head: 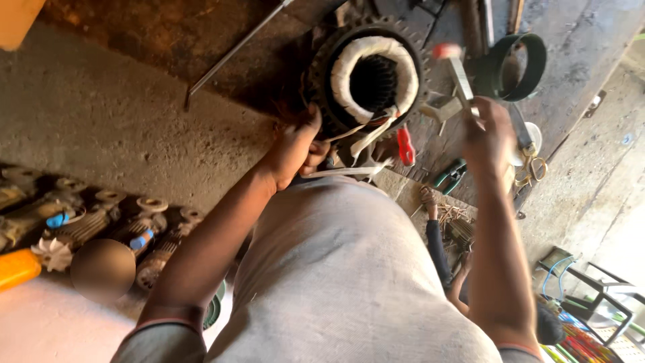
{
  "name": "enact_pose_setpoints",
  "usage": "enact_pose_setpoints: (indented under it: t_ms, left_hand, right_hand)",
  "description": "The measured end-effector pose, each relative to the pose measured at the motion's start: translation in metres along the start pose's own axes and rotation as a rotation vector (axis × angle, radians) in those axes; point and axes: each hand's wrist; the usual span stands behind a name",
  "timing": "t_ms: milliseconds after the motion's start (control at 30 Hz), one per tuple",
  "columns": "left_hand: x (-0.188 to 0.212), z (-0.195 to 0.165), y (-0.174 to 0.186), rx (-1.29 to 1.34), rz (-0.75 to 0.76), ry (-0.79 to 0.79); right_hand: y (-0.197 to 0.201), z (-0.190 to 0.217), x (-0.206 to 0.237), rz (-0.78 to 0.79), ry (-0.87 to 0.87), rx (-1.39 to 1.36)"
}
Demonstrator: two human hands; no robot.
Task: The person wraps white insulating cloth strips around the copper windings of an electric motor stator clamped on a workbench, folding and pressing the material around the coil and using a small wooden stick to tuck the strips into place around the winding.
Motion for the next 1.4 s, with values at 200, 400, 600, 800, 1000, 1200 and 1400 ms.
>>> enact_pose_setpoints:
  t_ms: [200,400,600,800,1000,1200,1400]
  left_hand:
    - [-0.001,-0.004,0.003,-0.032,-0.021,0.032]
    - [-0.007,0.005,0.019,-0.007,0.05,0.034]
    - [-0.013,0.002,0.023,-0.015,0.06,0.045]
    - [-0.011,-0.007,0.031,0.05,0.097,0.134]
    - [-0.017,-0.011,0.038,0.051,0.193,0.169]
    - [-0.013,-0.019,0.04,0.017,0.241,0.197]
    - [-0.014,-0.02,0.039,0.001,0.234,0.263]
  right_hand:
    - [0.07,0.024,0.095,-0.084,0.055,0.017]
    - [0.059,0.052,0.101,0.016,0.597,0.119]
    - [0.058,0.041,0.118,-0.048,0.454,0.182]
    - [0.066,-0.004,0.079,0.278,0.065,-0.664]
    - [0.072,0.041,0.07,0.729,-0.438,-0.317]
    - [0.103,0.108,0.041,0.448,-0.589,-0.533]
    - [0.131,0.138,0.02,0.698,-0.212,0.254]
Point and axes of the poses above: each hand's wrist, its own x-axis away from the middle knuckle, its own y-axis out of the back of the hand, z = x × y, and after that the axes turned 3 degrees about x, right-handed
